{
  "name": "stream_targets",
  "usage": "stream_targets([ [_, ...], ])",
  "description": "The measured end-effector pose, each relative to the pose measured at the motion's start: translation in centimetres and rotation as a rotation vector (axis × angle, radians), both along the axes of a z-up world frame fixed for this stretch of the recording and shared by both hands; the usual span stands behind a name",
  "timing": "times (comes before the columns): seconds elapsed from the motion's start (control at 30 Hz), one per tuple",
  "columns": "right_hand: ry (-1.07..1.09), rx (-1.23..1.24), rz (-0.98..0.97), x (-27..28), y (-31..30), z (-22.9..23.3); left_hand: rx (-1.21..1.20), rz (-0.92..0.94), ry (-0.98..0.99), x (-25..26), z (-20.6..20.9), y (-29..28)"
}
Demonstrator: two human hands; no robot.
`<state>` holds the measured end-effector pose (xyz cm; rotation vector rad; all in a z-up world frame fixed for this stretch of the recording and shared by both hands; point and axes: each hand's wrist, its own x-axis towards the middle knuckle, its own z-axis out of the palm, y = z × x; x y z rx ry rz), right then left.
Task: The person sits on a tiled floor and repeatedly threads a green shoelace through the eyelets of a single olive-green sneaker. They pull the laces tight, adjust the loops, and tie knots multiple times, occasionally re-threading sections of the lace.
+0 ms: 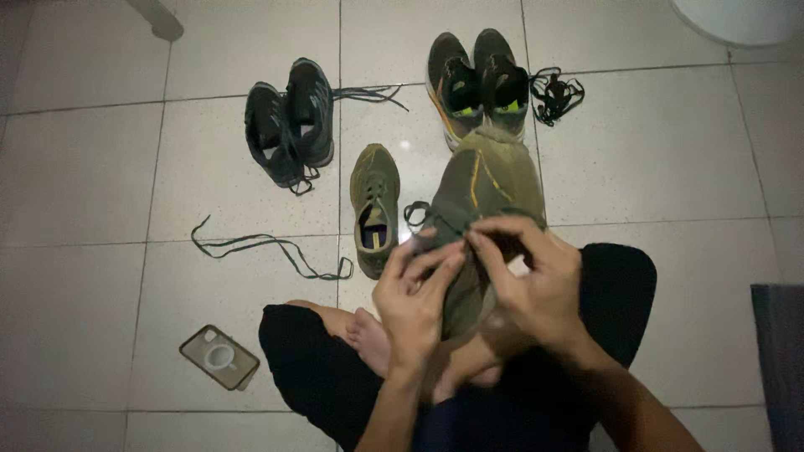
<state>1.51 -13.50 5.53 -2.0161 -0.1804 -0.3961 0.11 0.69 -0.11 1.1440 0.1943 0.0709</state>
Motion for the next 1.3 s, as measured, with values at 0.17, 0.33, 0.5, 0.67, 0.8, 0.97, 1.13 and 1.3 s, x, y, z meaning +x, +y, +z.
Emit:
stream_targets([
  [0.17, 0.3, 0.269, 0.014, 5.1, -1.4, -12.5, 0.17, -0.02, 0.082, 4.7, -10.5, -1.6],
  [0.33, 0.572, 0.428, 0.028, 7.9, -2.5, -24.9, 0.254, 0.018, 0.107, 7.0, -20.4, -2.2],
  [0.5, 0.605, 0.499, 0.012, 9.3, -2.9, -30.1, 0.337, -0.106, 0.039, 6.7, -22.9, -3.4],
  [0.67, 0.785, 0.725, 0.008, 9.9, -3.2, -30.8, 1.007, 0.026, 0.113, 6.7, -22.2, -4.9],
  [0.8, 0.748, 0.506, -0.017, 10.3, -3.3, -30.9, 1.075, 0.071, 0.144, 7.0, -22.0, -5.9],
  [0.97, 0.76, 0.467, 0.025, 10.6, -3.7, -31.4, 0.95, 0.11, 0.26, 7.3, -22.2, -6.3],
  [1.13, 0.844, 0.448, 0.096, 11.0, -4.4, -31.0, 0.993, 0.138, 0.334, 7.5, -22.3, -6.7],
  [1.3, 0.793, 0.359, 0.09, 11.4, -4.3, -30.1, 0.941, 0.147, 0.337, 7.5, -22.1, -6.7],
])
